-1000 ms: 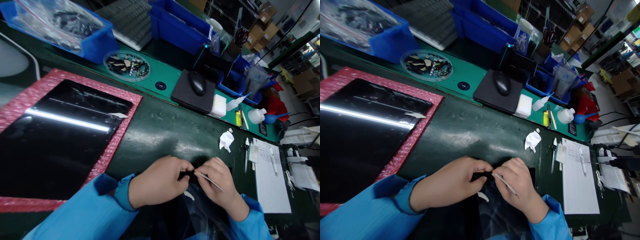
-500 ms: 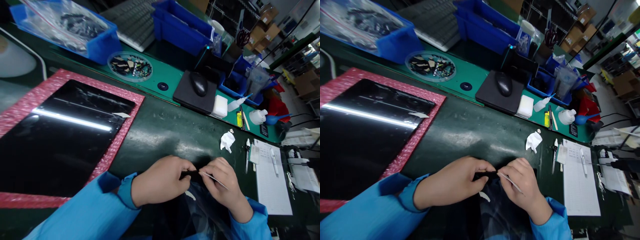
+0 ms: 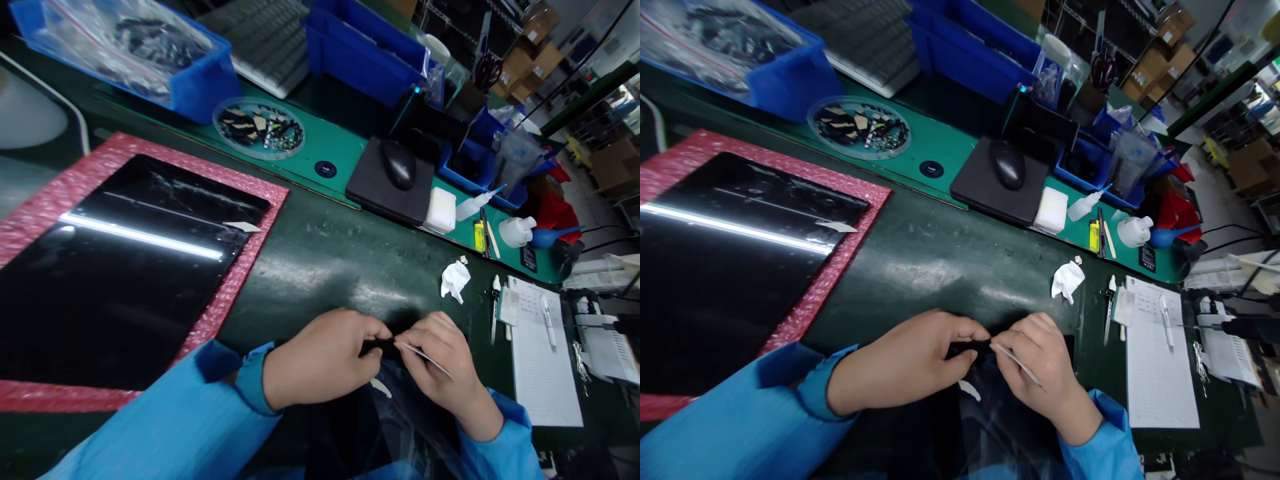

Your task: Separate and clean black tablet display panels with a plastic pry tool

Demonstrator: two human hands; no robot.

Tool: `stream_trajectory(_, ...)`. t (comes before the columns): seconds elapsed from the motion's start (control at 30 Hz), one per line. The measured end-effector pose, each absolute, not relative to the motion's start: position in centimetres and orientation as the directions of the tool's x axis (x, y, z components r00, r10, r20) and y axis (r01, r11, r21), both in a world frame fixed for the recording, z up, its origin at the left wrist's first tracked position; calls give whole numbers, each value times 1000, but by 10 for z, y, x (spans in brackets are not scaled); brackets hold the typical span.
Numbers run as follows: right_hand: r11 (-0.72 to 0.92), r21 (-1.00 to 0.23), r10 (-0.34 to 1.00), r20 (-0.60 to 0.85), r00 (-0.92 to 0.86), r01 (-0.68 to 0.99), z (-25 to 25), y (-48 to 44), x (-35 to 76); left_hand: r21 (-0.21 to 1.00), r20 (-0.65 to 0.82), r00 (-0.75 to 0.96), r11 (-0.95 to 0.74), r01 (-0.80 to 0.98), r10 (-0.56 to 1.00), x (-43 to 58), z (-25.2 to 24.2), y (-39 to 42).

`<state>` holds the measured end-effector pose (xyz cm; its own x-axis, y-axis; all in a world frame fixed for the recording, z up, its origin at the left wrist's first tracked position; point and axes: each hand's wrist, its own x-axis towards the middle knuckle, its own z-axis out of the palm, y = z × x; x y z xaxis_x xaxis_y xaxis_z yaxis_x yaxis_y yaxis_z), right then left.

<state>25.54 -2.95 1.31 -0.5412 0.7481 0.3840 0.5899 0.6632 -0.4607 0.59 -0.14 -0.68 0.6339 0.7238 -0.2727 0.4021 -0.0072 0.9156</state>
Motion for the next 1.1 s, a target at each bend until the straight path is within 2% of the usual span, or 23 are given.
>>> stream_trajectory(0.27,663,-456,749,389,-537,594,14,-29,262,931,-264,636,18,366,725,5,-7,-2)
stream_trajectory(0.63,667,-454,745,382,-547,591,10,-29,250,895,-290,631,-30,445,719,6,-3,0)
stream_trajectory(0.9,659,-465,752,395,-528,591,13,-29,262,934,-264,637,26,357,724,5,-8,-2)
stream_trajectory(1.1,661,-462,751,389,-534,592,10,-29,255,905,-291,627,-6,426,723,5,-5,-1)
